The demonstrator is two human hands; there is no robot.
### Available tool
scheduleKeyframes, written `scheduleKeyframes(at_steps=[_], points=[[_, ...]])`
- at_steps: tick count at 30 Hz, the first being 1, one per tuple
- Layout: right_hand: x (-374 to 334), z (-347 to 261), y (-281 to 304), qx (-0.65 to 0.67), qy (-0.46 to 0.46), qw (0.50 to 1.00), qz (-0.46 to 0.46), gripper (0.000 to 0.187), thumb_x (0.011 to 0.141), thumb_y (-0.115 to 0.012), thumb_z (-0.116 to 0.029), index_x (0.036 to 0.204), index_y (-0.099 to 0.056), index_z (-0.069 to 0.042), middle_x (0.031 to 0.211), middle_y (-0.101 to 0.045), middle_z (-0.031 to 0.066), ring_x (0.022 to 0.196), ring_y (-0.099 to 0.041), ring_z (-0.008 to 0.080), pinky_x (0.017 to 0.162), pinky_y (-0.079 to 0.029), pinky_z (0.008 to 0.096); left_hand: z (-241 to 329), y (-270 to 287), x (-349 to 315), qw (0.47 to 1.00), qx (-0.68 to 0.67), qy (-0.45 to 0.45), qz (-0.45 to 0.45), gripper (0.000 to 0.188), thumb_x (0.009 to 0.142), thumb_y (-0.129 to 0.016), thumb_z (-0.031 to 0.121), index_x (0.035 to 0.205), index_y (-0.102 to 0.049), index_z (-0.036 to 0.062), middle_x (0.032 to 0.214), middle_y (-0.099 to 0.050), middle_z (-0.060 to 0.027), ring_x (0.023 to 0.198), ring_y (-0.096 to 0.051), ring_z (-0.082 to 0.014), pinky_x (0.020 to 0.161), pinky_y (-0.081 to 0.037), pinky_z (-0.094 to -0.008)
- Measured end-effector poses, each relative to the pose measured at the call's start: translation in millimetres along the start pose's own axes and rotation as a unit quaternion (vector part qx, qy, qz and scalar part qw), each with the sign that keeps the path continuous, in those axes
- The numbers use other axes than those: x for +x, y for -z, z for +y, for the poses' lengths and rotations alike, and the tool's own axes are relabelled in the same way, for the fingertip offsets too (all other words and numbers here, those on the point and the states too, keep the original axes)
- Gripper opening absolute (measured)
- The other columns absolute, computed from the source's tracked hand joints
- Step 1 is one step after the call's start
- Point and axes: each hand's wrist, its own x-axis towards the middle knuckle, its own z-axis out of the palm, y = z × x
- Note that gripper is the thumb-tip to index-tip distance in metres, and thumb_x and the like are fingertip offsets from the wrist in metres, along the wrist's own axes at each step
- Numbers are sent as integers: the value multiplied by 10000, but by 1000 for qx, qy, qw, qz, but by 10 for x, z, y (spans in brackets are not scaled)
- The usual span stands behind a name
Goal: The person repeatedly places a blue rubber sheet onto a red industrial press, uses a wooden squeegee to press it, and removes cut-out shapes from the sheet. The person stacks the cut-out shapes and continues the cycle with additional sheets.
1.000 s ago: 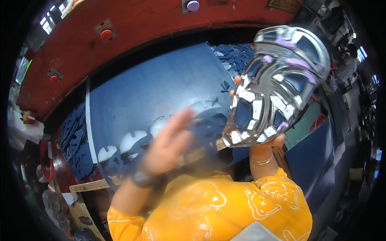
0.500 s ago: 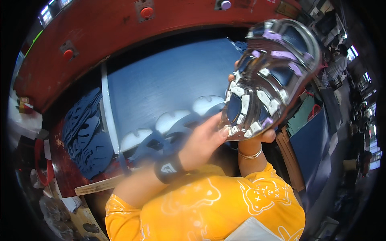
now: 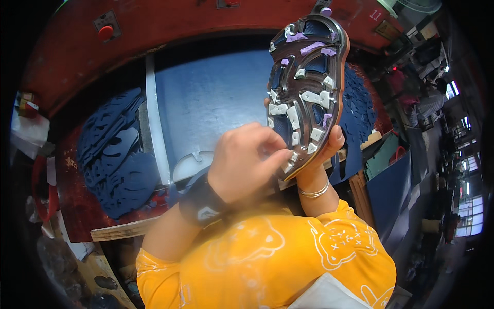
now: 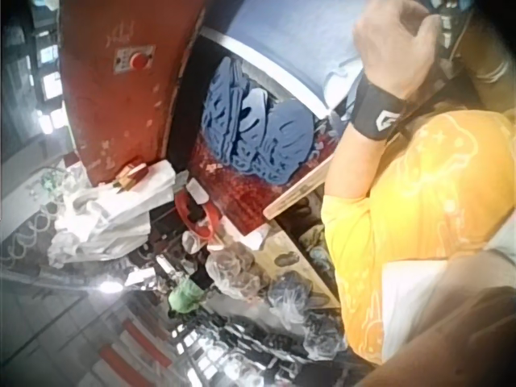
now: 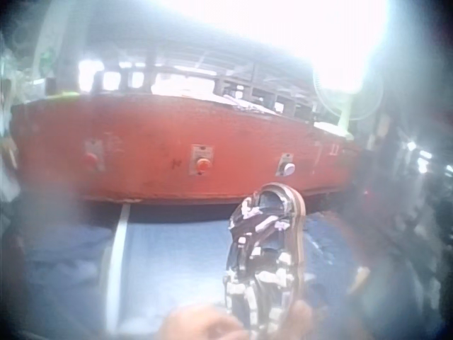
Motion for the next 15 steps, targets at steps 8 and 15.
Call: scheduleKeyframes(at_steps=[8,15], points=[[-66,-3,134,-52,-13,998,16,1012,645,-843,-452,1415,-342,-29,1284,-510,138,1108,-573,207,884,-517,314,-66,44,168,996,-9,70,-61,165,710,-691,165,756,-700,7,735,-675,-166,687,-672,-312,669,-534,-384],[-64,34,147,-112,-6,993,29,1122,621,-840,-525,1464,-292,-28,1293,-506,94,1102,-554,162,896,-490,305,-98,-21,115,998,47,35,-28,133,714,-649,138,756,-705,25,733,-678,-161,671,-672,-326,676,-548,-396]])
